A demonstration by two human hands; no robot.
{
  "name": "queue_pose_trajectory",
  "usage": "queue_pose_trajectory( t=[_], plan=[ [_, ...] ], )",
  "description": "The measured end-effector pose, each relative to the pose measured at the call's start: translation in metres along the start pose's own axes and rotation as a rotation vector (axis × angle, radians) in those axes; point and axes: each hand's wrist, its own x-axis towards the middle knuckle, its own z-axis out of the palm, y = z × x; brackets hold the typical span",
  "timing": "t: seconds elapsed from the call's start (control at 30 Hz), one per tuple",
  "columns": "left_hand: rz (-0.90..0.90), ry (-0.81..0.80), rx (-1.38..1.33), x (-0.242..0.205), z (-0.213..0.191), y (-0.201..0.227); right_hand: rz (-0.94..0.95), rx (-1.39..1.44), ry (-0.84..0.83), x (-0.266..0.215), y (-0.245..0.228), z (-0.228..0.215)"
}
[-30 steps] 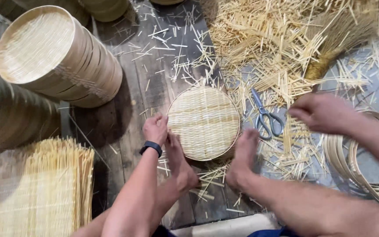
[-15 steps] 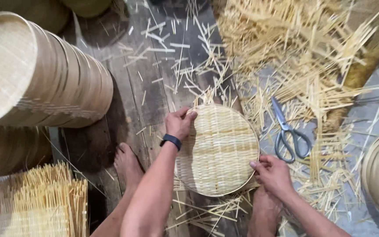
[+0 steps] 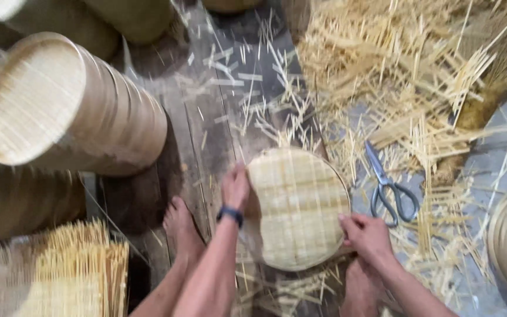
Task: Weaving bamboo strips into a circular mat and trimming the edges to fit a hoop for a steamer basket.
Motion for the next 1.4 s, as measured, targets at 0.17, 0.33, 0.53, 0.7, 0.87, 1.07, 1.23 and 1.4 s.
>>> queue_pose_trajectory(
  t=[0.17,0.33,0.53,0.7,0.87,1.07,1.23,1.4],
  plan=[
    [0.041,0.108,-0.311,-0.109,-0.096,0.108,-0.217,-0.399,0.165,-0.007,0.017,-0.052],
    [0.122,-0.142,-0.962,-0.094,-0.105,0.061,-0.343,0.583,-0.102,-0.037,-0.102,-0.059],
    [-0.502,-0.204,-0.901,-0.064,-0.054,-0.042,-0.463,0.276,-0.101,0.035,0.058,-0.026],
    [-0.107,0.269,0.593,-0.095,-0.022,0.007,-0.07,0.06,0.075,0.051,0.044,-0.053],
    [-0.399,-0.004,0.423,-0.137,0.044,0.116,-0.205,-0.851,0.338,0.101,0.078,-0.085],
    [-0.189,-0.063,0.67,-0.126,0.023,0.098,-0.09,-0.725,0.18,0.165,0.125,-0.105],
    [-0.042,-0.212,0.746,-0.133,0.0,0.083,0.038,-0.341,-0.125,0.113,0.105,-0.11],
    [0.189,-0.176,0.733,-0.131,-0.01,0.1,0.129,-0.324,0.01,0.037,-0.009,-0.095]
  ],
)
